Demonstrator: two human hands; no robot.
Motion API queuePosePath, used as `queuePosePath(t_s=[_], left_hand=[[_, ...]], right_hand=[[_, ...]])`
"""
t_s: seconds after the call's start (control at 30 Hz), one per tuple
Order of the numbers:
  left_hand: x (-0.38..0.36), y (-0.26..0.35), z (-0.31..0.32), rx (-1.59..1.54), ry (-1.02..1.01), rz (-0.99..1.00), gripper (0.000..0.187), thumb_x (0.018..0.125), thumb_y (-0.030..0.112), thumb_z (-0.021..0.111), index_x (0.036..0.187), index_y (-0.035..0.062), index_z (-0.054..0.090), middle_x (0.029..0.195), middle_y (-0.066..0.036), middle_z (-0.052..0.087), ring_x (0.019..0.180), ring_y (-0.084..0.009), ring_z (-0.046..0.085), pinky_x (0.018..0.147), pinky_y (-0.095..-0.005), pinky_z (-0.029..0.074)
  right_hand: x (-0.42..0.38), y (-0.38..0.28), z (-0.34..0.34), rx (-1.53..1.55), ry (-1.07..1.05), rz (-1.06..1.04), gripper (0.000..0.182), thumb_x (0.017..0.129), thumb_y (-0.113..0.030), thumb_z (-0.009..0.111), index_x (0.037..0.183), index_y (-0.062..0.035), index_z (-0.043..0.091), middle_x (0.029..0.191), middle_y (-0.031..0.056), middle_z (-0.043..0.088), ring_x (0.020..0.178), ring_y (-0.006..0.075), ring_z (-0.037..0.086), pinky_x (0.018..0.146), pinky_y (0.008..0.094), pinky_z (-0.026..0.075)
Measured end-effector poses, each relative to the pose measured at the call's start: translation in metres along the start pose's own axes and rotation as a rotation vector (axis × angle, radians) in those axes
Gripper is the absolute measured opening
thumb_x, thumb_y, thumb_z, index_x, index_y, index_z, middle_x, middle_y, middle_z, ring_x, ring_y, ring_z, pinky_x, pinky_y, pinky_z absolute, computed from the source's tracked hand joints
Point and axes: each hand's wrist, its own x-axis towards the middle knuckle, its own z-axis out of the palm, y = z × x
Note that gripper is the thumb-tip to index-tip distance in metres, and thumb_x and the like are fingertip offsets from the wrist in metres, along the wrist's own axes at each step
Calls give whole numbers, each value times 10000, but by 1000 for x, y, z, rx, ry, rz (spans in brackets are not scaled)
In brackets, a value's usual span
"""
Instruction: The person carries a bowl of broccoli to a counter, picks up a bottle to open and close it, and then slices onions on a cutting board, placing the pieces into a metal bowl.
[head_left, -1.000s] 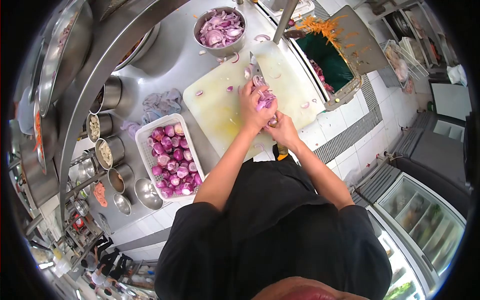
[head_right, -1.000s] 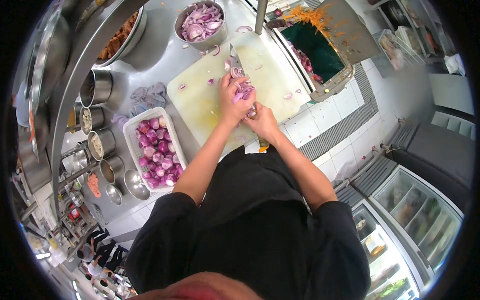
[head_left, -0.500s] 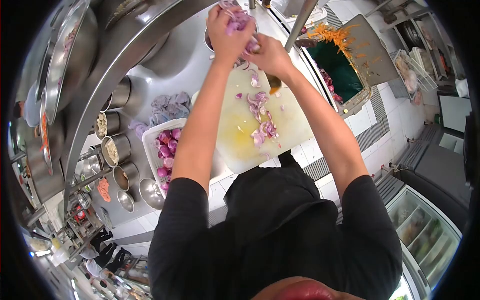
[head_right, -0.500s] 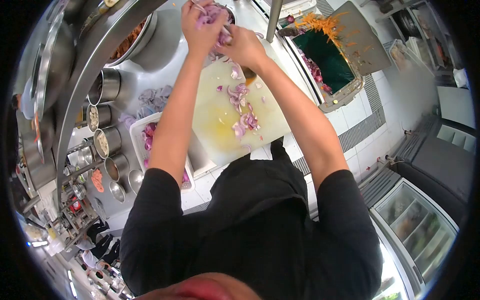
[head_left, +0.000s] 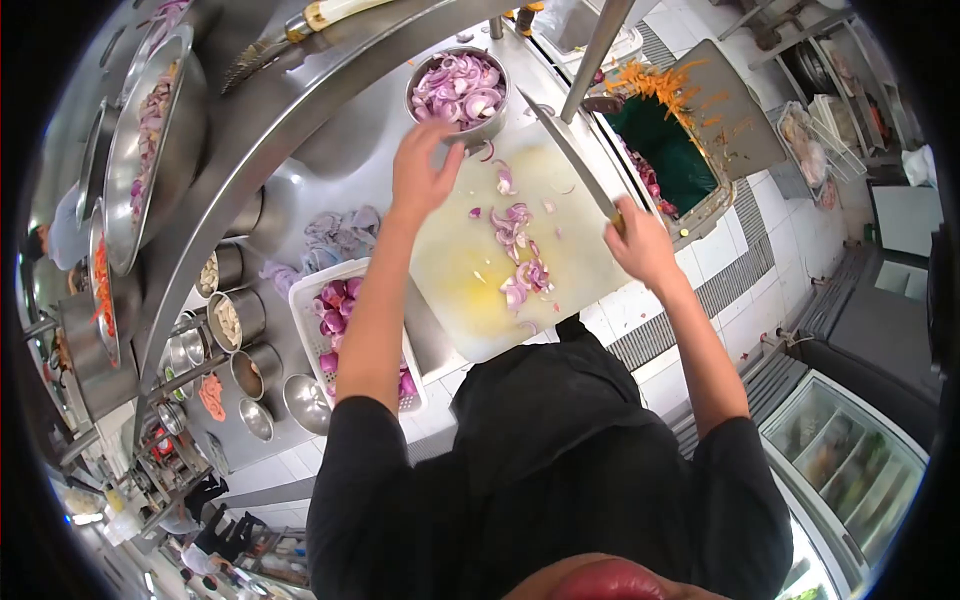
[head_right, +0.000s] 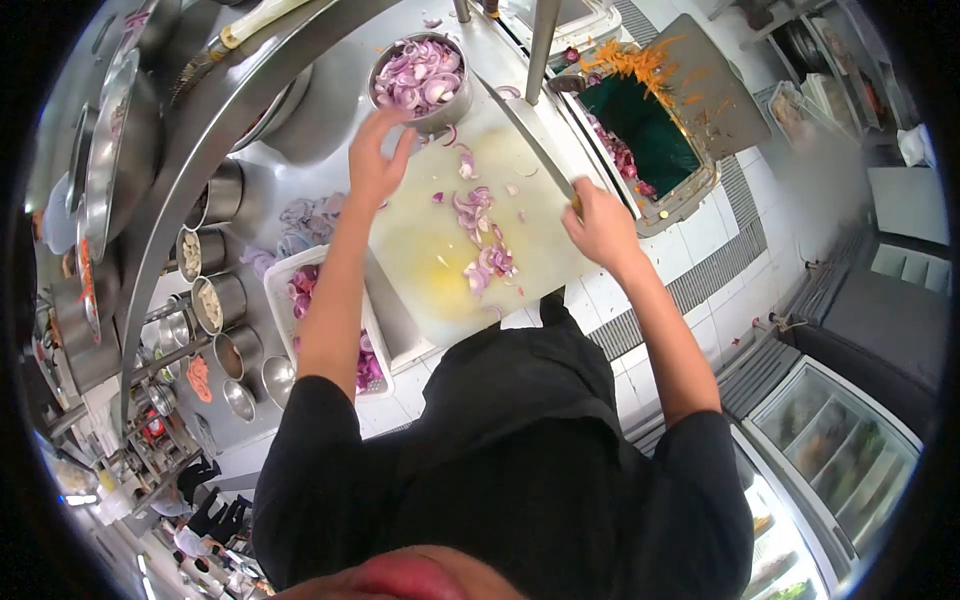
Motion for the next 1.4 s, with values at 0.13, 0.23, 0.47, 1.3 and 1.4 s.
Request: queuePosePath(t_s=[0.13,0.23,0.47,1.3,1.4], left_hand=[[-79,-21,24,70,172,-281,285,1004,176,576,1231,24,658,1335,-231,620,1257,-415,574,1080,-459,447],[-96,-42,51,98,212,-333,356,1043,222,510,1310,20,633,1410,-247,576,1315,-421,530,1141,-480,393],[-95,3,96,244,-162,-129,423,1032,283,538,1345,12,624,1533,-226,491,1467,-429,385,1242,-511,263],[-76,115,101,52,506,-258,105,926,84,678,1003,11,670,1202,-200,624,1142,-407,573,1010,-492,451],[23,72,76,27,520,-147,103,931,105,672,989,20,684,1193,-197,646,1144,-394,583,1008,-468,453]], right_hand=[[-33,25,38,-120,40,12,348,918,-163,631,1250,-73,576,969,206,669,774,400,688,688,499,566],[-33,12,66,-268,33,-109,380,923,-160,653,1297,-123,594,938,163,643,782,367,700,643,450,582],[-135,26,57,136,-51,-5,286,1010,-193,611,1249,-36,597,808,141,657,693,300,698,593,401,559],[-62,-82,64,658,-337,42,288,1031,-238,593,1061,42,531,608,166,599,510,272,635,529,415,484],[2,-107,28,753,-280,59,304,1021,-244,604,1067,51,544,616,160,601,509,255,638,527,399,496]])
